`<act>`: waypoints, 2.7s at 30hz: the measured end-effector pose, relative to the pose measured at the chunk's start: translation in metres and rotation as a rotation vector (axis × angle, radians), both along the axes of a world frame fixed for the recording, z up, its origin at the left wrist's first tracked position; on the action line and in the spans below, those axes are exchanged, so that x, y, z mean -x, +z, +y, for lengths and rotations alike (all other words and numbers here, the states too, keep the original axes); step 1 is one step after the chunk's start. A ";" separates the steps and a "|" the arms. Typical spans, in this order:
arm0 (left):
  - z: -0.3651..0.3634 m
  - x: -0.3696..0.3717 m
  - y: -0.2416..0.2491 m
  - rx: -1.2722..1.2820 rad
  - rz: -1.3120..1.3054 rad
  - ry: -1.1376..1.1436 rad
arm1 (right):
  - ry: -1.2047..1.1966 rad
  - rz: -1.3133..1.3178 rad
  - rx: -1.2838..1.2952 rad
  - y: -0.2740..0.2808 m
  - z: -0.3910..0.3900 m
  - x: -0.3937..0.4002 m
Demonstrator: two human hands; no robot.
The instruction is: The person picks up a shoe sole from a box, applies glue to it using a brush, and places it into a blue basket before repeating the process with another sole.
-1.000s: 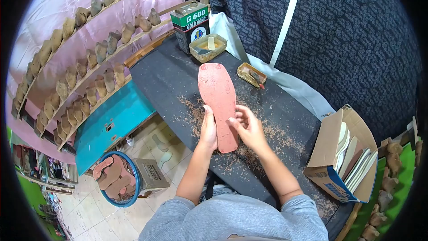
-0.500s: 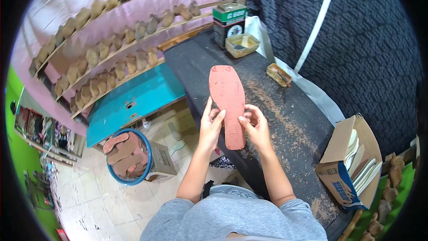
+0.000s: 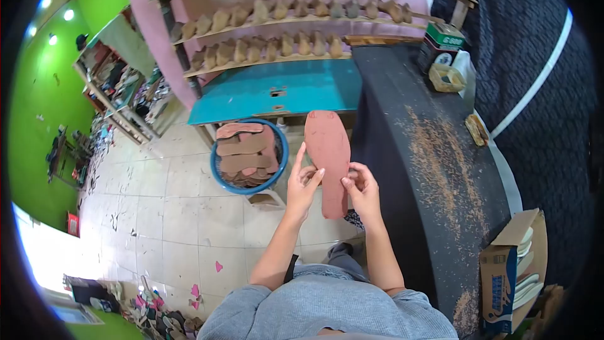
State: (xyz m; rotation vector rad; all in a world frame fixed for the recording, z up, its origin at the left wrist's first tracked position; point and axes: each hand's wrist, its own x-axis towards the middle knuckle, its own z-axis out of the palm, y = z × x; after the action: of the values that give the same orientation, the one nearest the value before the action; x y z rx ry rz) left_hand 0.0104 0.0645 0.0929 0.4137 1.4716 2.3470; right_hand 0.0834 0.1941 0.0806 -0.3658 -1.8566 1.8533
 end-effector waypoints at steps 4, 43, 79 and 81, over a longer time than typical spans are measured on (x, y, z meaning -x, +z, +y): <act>-0.055 0.000 -0.010 -0.028 -0.003 0.100 | 0.086 -0.032 0.042 -0.015 -0.050 0.015; -0.109 0.304 -0.268 0.843 0.248 0.300 | 0.159 -0.225 -0.206 -0.241 -0.106 0.329; -0.152 0.226 -0.087 0.909 0.514 0.638 | -0.204 0.042 -0.635 -0.098 -0.091 0.255; -0.150 0.214 -0.078 0.880 0.553 0.597 | -0.245 0.052 -0.626 -0.081 -0.095 0.229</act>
State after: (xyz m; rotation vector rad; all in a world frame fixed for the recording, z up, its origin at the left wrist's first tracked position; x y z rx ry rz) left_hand -0.2033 -0.0859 0.0144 0.4211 3.0125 1.6829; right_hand -0.1454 0.0987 -0.0007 -0.2973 -2.1232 1.0402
